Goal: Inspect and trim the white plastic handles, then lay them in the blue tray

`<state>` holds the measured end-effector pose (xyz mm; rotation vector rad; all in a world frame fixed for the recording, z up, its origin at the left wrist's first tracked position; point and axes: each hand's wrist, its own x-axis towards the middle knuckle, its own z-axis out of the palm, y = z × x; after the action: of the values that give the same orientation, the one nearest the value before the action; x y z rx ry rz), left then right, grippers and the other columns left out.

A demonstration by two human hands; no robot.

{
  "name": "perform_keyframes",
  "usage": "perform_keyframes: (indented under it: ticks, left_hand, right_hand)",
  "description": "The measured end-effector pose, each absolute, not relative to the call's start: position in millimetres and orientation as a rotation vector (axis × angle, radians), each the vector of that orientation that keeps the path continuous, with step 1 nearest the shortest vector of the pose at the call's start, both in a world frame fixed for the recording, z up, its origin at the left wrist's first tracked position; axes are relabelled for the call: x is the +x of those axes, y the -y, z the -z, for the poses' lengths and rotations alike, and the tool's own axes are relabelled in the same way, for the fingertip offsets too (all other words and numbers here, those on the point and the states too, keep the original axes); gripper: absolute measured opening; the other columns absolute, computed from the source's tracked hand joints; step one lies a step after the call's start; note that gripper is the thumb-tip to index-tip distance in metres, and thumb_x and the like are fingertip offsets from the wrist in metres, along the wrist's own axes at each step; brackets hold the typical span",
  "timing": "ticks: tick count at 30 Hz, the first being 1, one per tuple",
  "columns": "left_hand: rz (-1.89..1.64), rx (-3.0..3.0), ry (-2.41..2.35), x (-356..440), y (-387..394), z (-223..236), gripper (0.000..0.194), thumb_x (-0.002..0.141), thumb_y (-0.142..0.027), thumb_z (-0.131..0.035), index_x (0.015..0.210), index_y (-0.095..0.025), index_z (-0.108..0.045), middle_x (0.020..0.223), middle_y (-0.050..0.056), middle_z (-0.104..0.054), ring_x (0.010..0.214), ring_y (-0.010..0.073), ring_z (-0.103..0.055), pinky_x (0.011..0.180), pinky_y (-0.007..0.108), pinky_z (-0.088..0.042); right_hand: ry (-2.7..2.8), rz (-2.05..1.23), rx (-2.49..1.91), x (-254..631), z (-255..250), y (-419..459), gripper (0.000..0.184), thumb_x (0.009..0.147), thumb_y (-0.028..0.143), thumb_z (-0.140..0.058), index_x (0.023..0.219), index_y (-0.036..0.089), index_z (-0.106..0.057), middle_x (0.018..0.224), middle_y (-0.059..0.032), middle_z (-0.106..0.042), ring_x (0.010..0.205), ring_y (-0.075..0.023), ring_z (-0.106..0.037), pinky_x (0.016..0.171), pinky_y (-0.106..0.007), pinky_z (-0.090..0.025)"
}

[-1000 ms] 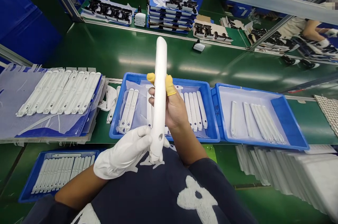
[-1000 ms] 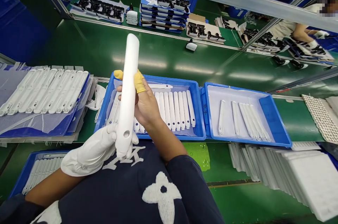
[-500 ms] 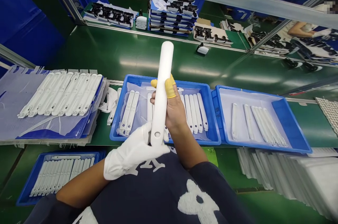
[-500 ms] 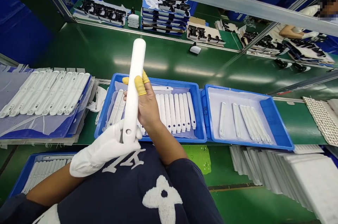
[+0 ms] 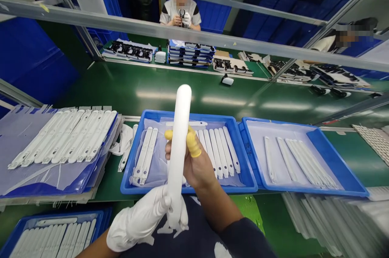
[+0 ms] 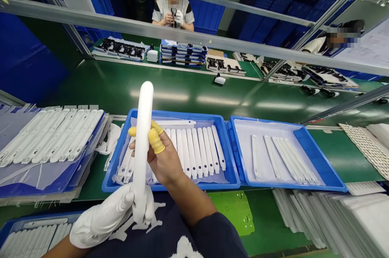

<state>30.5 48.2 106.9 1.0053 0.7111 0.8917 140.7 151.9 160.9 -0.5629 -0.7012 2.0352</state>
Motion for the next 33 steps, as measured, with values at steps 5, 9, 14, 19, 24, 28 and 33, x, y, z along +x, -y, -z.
perform_keyframes:
  ticks: [5, 9, 14, 19, 24, 28, 33]
  left_hand:
    - [-0.857, 1.047, -0.862, 29.3, -45.6, -107.1, 0.059, 0.089, -0.074, -0.052, 0.080, -0.017, -0.066, 0.076, 0.007, -0.066, 0.072, 0.0200, -0.061, 0.071, 0.032, -0.051]
    - [-0.838, 1.041, -0.757, 27.3, -41.1, -122.4, 0.059, 0.088, -0.073, -0.056, 0.072, -0.016, -0.066, 0.073, 0.009, -0.067, 0.071, 0.0214, -0.064, 0.069, 0.032, -0.051]
    - [-0.854, 0.907, -0.770, 24.4, -39.7, -138.4, 0.050, 0.087, -0.065, -0.064, 0.073, -0.017, -0.068, 0.060, 0.006, -0.063, 0.068, 0.0229, -0.066, 0.071, 0.035, -0.052]
    - [-0.790, 0.927, -0.807, 22.4, -35.6, -141.7, 0.047, 0.088, -0.062, -0.064, 0.078, -0.017, -0.069, 0.067, 0.007, -0.067, 0.067, 0.0207, -0.065, 0.069, 0.033, -0.052]
    - [-0.755, 0.951, -0.839, 22.7, -33.5, -138.6, 0.047, 0.089, -0.063, -0.062, 0.091, -0.017, -0.071, 0.070, 0.007, -0.070, 0.062, 0.0178, -0.062, 0.062, 0.029, -0.051]
    - [-0.742, 1.010, -0.951, 23.8, -35.1, -118.4, 0.046, 0.086, -0.062, -0.065, 0.093, -0.016, -0.070, 0.076, 0.008, -0.071, 0.064, 0.0191, -0.065, 0.061, 0.028, -0.054]
    - [-0.678, 1.337, -1.246, 21.9, -36.7, -80.3, 0.036, 0.090, -0.053, -0.064, 0.106, -0.023, -0.072, 0.103, 0.008, -0.076, 0.095, 0.0268, -0.070, 0.085, 0.034, -0.059]
  right_hand:
    - [0.822, -2.085, -0.534, 145.6, -165.0, -143.8, 0.047, 0.074, 0.063, -0.079, 0.096, 0.023, -0.069, 0.095, -0.0035, -0.074, 0.069, -0.0120, -0.065, 0.066, -0.026, -0.056]
    - [0.791, -2.076, -0.543, 142.2, -167.3, -148.7, 0.044, 0.075, 0.059, -0.080, 0.101, 0.025, -0.068, 0.105, -0.0031, -0.075, 0.075, -0.0134, -0.069, 0.067, -0.026, -0.059]
    - [0.688, -2.099, -0.586, 137.6, -165.7, -159.9, 0.029, 0.089, 0.045, -0.069, 0.111, 0.027, -0.067, 0.113, -0.0023, -0.075, 0.084, -0.0138, -0.072, 0.067, -0.024, -0.059]
    - [0.691, -2.131, -0.495, 142.2, -166.9, -159.5, 0.029, 0.087, 0.042, -0.072, 0.111, 0.026, -0.069, 0.113, -0.0007, -0.075, 0.086, -0.0122, -0.071, 0.068, -0.021, -0.059]
    - [0.871, -2.146, -0.391, 150.5, -164.9, -156.5, 0.065, 0.063, 0.015, -0.089, 0.120, 0.032, -0.063, 0.125, -0.0001, -0.069, 0.101, -0.0152, -0.068, 0.076, -0.024, -0.059]
    - [1.005, -2.082, -0.461, 152.7, -159.6, -153.3, 0.061, 0.069, 0.023, -0.088, 0.121, 0.030, -0.057, 0.124, -0.0038, -0.067, 0.095, -0.0158, -0.067, 0.076, -0.028, -0.059]
    - [1.115, -1.990, -0.458, 153.7, -159.6, -146.8, 0.040, 0.086, 0.048, -0.075, 0.112, 0.025, -0.055, 0.102, -0.0024, -0.071, 0.076, -0.0118, -0.066, 0.076, -0.030, -0.056]
